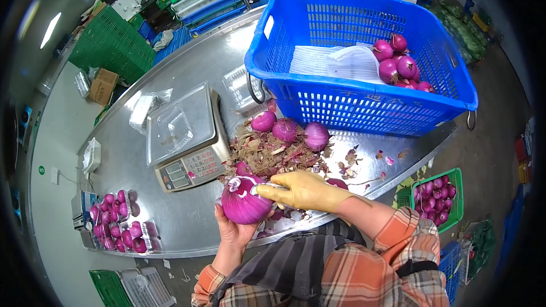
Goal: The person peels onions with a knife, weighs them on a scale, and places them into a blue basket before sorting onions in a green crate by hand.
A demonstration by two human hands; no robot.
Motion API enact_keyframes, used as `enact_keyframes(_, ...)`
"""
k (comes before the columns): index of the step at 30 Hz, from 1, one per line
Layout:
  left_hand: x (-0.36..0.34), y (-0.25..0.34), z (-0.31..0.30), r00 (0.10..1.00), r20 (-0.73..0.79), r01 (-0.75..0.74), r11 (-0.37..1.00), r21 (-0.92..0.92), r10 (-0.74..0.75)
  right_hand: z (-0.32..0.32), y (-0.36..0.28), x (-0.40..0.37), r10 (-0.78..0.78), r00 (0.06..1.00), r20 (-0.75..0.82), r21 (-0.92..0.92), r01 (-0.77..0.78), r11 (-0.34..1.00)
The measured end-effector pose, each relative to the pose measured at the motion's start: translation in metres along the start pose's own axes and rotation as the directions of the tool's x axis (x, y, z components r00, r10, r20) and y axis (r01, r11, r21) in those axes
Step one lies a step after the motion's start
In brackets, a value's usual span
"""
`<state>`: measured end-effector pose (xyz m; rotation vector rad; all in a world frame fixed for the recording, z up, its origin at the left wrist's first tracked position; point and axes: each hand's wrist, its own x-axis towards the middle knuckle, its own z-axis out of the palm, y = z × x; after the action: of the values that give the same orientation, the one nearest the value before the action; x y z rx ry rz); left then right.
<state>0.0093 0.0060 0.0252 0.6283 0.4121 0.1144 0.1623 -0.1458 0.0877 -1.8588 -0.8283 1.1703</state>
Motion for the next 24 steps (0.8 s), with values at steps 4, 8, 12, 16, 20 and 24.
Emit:
enact_keyframes(4, 0.002, -0.002, 0.001, 0.997, 0.040, -0.068, 0.998, -0.002, 0.068, 0.004, -0.008, -0.005, 0.080, 0.997, -0.008, 0.102, -0.079, 0.992)
enact_keyframes(8, 0.003, 0.000, 0.010, 0.995, -0.062, -0.077, 0.997, -0.010, 0.076, 0.012, 0.007, -0.001, -0.056, 0.990, -0.126, -0.064, 0.048, 0.997)
enact_keyframes(12, 0.004, 0.001, 0.015, 0.993, -0.094, -0.065, 0.998, 0.022, 0.066, 0.015, 0.009, -0.004, -0.169, 0.962, -0.213, -0.102, 0.150, 0.983)
enact_keyframes(16, 0.012, 0.001, 0.014, 0.971, -0.237, 0.015, 1.000, -0.016, -0.019, 0.009, -0.021, -0.021, -0.152, 0.980, 0.128, -0.496, 0.196, 0.846)
enact_keyframes(20, 0.017, 0.016, -0.007, 0.992, 0.116, 0.059, 0.991, -0.117, -0.046, -0.002, -0.011, -0.017, -0.195, 0.980, 0.031, -0.384, 0.192, 0.903)
enact_keyframes(24, 0.010, 0.023, -0.022, 0.975, 0.188, 0.131, 0.989, -0.070, -0.116, -0.023, -0.016, -0.010, -0.028, 1.000, -0.014, -0.267, 0.023, 0.963)
